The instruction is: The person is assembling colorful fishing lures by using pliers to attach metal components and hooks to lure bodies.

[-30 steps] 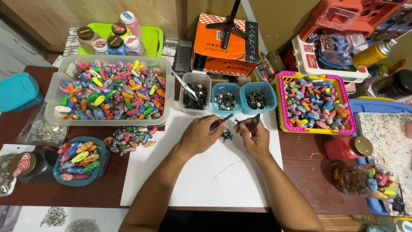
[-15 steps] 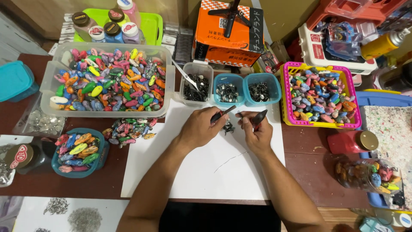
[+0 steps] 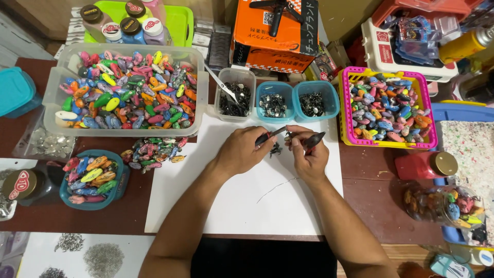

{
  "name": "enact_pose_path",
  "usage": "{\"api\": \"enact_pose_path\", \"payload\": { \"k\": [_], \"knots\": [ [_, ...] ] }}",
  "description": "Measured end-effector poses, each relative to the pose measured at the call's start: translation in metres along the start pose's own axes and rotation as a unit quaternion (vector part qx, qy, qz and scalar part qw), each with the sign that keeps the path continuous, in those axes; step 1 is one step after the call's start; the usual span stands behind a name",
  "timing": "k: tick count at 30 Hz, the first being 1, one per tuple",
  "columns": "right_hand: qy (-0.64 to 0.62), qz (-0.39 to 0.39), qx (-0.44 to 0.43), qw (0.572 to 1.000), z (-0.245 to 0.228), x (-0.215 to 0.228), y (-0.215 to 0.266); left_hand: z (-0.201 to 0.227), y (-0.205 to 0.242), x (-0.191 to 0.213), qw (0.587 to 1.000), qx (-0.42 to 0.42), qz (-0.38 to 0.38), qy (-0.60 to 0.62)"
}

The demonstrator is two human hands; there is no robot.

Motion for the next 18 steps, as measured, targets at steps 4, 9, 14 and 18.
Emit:
{"api": "enact_pose_path", "payload": {
  "k": [4,9,14,18],
  "knots": [
    [-0.002,-0.001,0.000,1.000,-0.0013,-0.0017,-0.0001,-0.0002,0.0007,-0.0005,1.000,0.005,-0.005,0.007],
    [0.007,0.003,0.001,1.000,-0.0025,-0.0016,-0.0004,-0.0012,0.0025,-0.0021,1.000,0.003,-0.018,0.022],
    [0.015,0.002,0.010,1.000,-0.0040,-0.0026,-0.0010,-0.0013,0.0024,-0.0030,1.000,-0.001,-0.013,0.008],
    [0.021,0.001,0.013,1.000,-0.0044,-0.0037,-0.0009,-0.0028,0.0015,-0.0044,0.999,-0.024,0.000,-0.024]
  ]
}}
Point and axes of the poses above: each hand's wrist, its own y-axis away from the middle knuckle, its own x-axis out of the back of the hand, z = x × y, the point moved 7 cm from there along -y, towards the middle knuckle, and after that the axes turned 2 degrees about z, right-handed, at the moved point
